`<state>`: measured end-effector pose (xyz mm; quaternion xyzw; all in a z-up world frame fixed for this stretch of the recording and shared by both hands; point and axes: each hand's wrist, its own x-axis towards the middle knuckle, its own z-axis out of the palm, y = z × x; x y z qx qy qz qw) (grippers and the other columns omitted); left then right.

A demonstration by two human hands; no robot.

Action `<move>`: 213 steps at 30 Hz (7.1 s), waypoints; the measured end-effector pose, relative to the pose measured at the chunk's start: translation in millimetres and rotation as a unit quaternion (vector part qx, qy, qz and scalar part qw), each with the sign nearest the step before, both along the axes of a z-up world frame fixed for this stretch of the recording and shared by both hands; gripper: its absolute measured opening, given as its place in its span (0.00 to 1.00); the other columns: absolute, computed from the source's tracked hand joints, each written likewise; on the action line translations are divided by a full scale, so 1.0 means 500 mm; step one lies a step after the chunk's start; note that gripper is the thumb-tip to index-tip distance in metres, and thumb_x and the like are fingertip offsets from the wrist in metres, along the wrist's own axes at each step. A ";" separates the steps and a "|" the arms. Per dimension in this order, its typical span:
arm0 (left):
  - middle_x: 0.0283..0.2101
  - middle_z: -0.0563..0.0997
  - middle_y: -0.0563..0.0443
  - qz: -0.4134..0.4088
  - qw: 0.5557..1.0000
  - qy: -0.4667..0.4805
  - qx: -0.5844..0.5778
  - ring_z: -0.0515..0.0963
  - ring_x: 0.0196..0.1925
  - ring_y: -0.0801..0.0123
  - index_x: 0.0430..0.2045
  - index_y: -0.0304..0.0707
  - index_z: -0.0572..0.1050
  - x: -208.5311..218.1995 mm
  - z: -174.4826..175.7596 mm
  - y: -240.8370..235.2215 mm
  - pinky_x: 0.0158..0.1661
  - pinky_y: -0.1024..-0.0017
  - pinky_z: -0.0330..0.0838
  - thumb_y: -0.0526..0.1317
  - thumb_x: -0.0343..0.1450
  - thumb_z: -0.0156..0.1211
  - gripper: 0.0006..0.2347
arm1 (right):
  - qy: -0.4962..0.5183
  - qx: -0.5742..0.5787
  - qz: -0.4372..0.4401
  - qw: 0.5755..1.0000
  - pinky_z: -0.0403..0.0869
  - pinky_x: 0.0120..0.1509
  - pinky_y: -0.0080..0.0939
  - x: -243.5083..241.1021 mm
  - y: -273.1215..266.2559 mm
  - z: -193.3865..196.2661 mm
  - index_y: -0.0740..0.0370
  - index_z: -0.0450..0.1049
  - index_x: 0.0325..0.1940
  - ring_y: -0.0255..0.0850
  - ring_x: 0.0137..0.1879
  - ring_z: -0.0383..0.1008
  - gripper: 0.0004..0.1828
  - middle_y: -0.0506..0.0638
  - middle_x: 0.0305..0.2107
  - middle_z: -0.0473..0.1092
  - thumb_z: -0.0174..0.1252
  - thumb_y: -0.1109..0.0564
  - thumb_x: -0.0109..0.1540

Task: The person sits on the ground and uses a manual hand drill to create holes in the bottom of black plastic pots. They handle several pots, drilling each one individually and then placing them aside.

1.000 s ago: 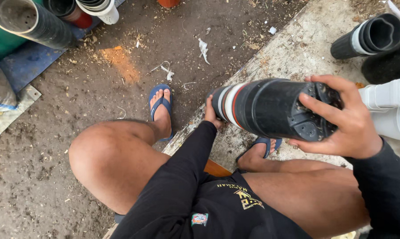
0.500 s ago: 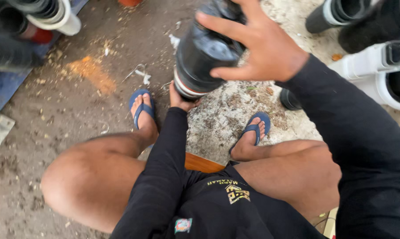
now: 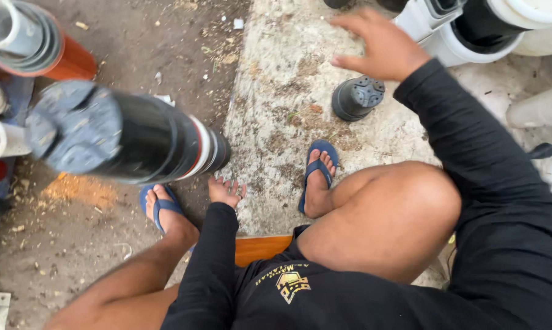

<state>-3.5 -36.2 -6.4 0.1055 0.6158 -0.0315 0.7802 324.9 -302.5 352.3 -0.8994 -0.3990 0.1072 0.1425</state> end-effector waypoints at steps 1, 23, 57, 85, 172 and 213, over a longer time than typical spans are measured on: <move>0.70 0.60 0.50 -0.052 0.998 0.004 0.019 0.66 0.63 0.55 0.68 0.49 0.59 0.004 -0.001 -0.015 0.50 0.45 0.69 0.61 0.71 0.46 0.31 | 0.008 -0.081 -0.077 0.994 0.74 0.60 0.58 -0.001 -0.043 -0.049 0.50 0.64 0.77 0.62 0.56 0.75 0.41 0.68 0.60 0.65 0.66 0.38 0.62; 0.74 0.61 0.30 -0.268 0.786 -0.456 0.321 0.65 0.74 0.50 0.77 0.36 0.40 0.344 0.236 -0.269 0.70 0.57 0.64 0.50 0.59 0.81 0.57 | 0.284 0.428 -0.211 0.832 0.71 0.66 0.46 -0.234 -0.116 -0.445 0.58 0.53 0.60 0.45 0.64 0.63 0.48 0.55 0.61 0.56 0.78 0.43 0.51; 0.60 0.73 0.26 -0.700 0.549 -0.270 0.367 0.77 0.60 0.41 0.74 0.34 0.35 0.240 0.282 -0.104 0.60 0.60 0.69 0.53 0.49 0.82 0.64 | -0.047 0.083 -0.315 0.944 0.70 0.55 0.51 -0.099 -0.212 -0.513 0.66 0.72 0.53 0.52 0.49 0.71 0.15 0.60 0.43 0.71 0.46 0.66 0.64; 0.71 0.50 0.29 -0.479 0.339 -0.232 0.776 0.54 0.74 0.33 0.64 0.42 0.56 0.230 0.292 -0.146 0.68 0.32 0.47 0.67 0.47 0.80 0.55 | 0.263 0.506 -0.330 0.753 0.67 0.51 0.32 -0.130 -0.142 -0.346 0.62 0.69 0.43 0.28 0.43 0.64 0.10 0.42 0.35 0.66 0.48 0.56 0.76; 0.76 0.53 0.38 -0.394 0.272 -0.612 0.630 0.53 0.80 0.42 0.74 0.42 0.50 0.484 0.476 -0.379 0.76 0.44 0.51 0.63 0.53 0.82 0.58 | 0.301 0.701 -0.520 0.385 0.80 0.46 0.39 -0.182 -0.293 -0.207 0.68 0.76 0.51 0.38 0.40 0.80 0.24 0.54 0.39 0.78 0.50 0.43 0.71; 0.70 0.57 0.30 -0.591 0.409 -0.204 0.665 0.54 0.73 0.36 0.64 0.47 0.68 0.501 0.251 -0.256 0.62 0.43 0.58 0.50 0.65 0.74 0.32 | -0.249 -0.103 -0.327 0.906 0.67 0.58 0.52 -0.090 -0.488 -0.453 0.52 0.79 0.41 0.43 0.49 0.68 0.10 0.45 0.38 0.73 0.69 0.47 0.69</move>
